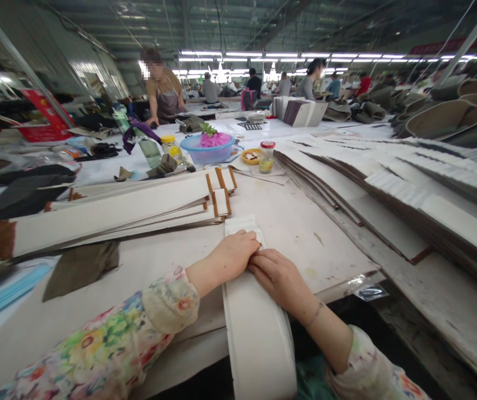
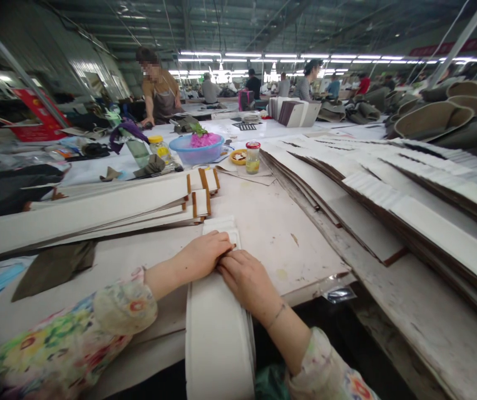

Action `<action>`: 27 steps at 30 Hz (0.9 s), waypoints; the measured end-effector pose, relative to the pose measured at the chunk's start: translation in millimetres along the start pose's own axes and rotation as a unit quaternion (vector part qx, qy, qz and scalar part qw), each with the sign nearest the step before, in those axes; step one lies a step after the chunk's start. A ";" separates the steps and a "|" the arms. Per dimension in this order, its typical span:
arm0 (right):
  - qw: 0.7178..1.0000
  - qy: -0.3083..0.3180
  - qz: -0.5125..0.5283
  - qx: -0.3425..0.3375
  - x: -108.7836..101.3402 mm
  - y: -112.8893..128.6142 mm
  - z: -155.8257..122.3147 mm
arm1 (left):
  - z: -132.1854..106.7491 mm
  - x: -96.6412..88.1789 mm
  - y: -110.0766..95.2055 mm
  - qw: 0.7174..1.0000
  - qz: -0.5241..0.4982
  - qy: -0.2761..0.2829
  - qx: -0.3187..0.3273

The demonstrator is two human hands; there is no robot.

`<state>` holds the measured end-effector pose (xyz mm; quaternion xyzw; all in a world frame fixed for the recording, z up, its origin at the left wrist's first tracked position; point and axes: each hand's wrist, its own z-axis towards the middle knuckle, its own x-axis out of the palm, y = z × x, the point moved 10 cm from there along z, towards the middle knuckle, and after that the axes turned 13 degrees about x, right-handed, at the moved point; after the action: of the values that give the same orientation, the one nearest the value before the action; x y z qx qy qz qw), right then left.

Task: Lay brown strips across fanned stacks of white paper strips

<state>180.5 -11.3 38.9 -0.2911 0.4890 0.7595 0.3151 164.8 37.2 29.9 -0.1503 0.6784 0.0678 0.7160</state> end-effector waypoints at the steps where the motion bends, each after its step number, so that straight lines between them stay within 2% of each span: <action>1: 1.000 -0.006 0.008 0.009 -1.9 -2.0 0.6 | -1.2 0.4 2.3 1.000 -0.009 -0.007 0.000; 5: 0.998 -0.043 -0.003 0.046 -11.4 -13.3 7.2 | -6.5 2.5 18.1 0.996 -0.067 -0.061 -0.016; 7: 0.998 -0.048 -0.023 0.042 -13.1 -16.0 13.3 | -8.5 4.1 26.1 0.991 -0.096 -0.087 -0.029; 14: 0.995 0.070 -0.070 0.010 8.3 -19.4 30.5 | -24.5 5.1 48.3 0.982 -0.134 -0.116 -0.071; 19: 0.989 0.115 -0.094 0.001 14.6 -19.0 33.9 | -47.9 5.5 62.5 0.970 -0.178 -0.133 -0.103; 22: 0.985 0.139 -0.106 -0.008 16.2 -16.1 38.2 | -52.7 6.6 62.5 0.965 -0.196 -0.144 -0.103; 27: 0.977 0.164 -0.133 -0.023 20.2 -9.5 42.3 | -51.5 3.6 54.0 0.967 -0.186 -0.159 -0.067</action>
<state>169.3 34.8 33.4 -0.4812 0.4735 0.6638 0.3218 99.8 72.1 17.9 -0.3087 0.5102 0.0021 0.8027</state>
